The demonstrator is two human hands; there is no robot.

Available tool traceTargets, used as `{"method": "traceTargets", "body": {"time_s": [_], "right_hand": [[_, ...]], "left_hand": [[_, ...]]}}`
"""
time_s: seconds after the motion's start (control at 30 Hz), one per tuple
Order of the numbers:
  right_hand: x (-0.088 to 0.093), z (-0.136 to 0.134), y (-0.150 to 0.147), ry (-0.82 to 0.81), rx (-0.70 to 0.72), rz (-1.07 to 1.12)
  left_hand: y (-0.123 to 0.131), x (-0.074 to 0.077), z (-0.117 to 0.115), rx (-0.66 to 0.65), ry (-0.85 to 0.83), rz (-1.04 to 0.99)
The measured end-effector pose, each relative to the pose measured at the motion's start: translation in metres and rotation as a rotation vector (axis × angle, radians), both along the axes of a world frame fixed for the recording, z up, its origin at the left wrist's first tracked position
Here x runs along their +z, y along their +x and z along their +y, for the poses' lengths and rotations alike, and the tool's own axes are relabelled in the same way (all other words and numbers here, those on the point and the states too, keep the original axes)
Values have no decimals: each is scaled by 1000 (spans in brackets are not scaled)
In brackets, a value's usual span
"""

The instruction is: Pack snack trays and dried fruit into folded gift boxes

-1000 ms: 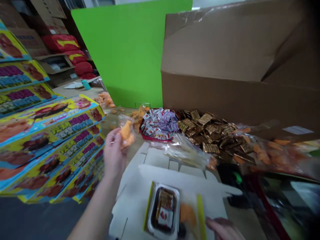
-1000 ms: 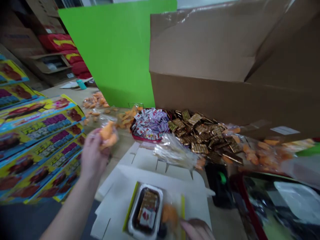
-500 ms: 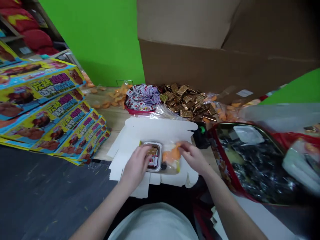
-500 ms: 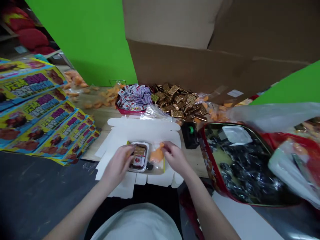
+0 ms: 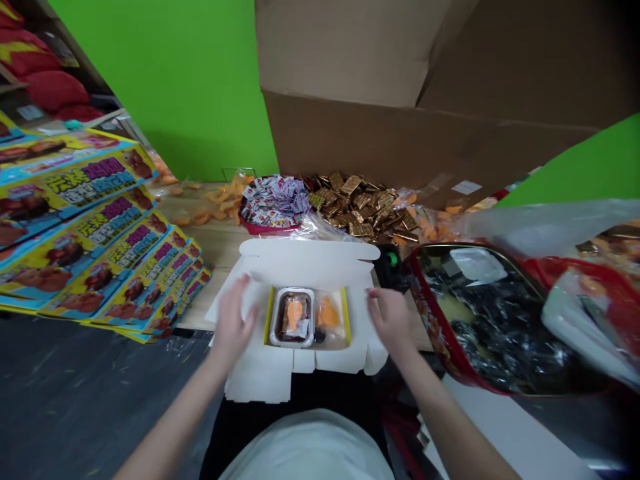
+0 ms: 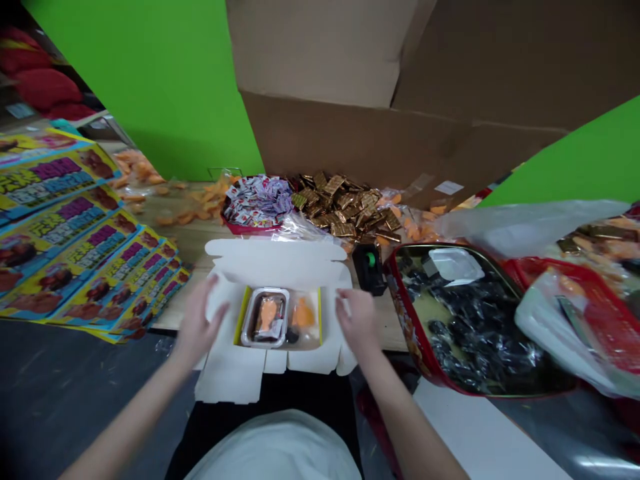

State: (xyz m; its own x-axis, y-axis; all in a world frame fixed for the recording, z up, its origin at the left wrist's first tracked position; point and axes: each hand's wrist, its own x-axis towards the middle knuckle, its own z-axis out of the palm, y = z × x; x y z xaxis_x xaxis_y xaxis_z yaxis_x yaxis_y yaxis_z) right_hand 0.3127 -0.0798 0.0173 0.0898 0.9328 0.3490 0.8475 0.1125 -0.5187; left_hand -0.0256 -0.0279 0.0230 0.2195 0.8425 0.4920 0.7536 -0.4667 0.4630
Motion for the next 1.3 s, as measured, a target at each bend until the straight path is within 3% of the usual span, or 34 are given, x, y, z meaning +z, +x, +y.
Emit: {"method": "traceTargets", "body": {"time_s": [0.03,0.07,0.17,0.23,0.3,0.4,0.57,0.7,0.8,0.93,1.03,1.17,1.3], "right_hand": [[10,12,12,-7,-84,69],[21,25,22,-62,-109,132],[50,58,26,-387,103,282],[60,63,9,-496,225,304],[59,51,-13,-459,247,252],[39,11,-36,-331,210,179],[-13,-55,-25,-271,292,65],[-44,-83,-12,-308,389,-106],[-48,-83,-6,-198,425,-193],[-20,-51,-1,-59,484,-113],[8,-18,-6,-155,451,142],[28,13,-9,-415,400,389],[54,35,8,-352,301,478]], "left_hand": [[-5,10,22,89,8,-76],[-8,20,43,83,-40,-87],[-4,48,88,-29,-286,63],[8,57,92,-22,-417,114],[20,54,74,-5,-479,107],[27,39,24,-48,-461,91],[3,-2,-52,-273,-363,195],[-21,-41,-72,-352,-133,402],[-23,-46,-64,-470,-113,440],[-13,-12,-31,-515,-336,205],[-7,12,1,-524,-575,-111],[4,12,27,-389,-840,-424],[17,6,28,-306,-949,-552]]}}
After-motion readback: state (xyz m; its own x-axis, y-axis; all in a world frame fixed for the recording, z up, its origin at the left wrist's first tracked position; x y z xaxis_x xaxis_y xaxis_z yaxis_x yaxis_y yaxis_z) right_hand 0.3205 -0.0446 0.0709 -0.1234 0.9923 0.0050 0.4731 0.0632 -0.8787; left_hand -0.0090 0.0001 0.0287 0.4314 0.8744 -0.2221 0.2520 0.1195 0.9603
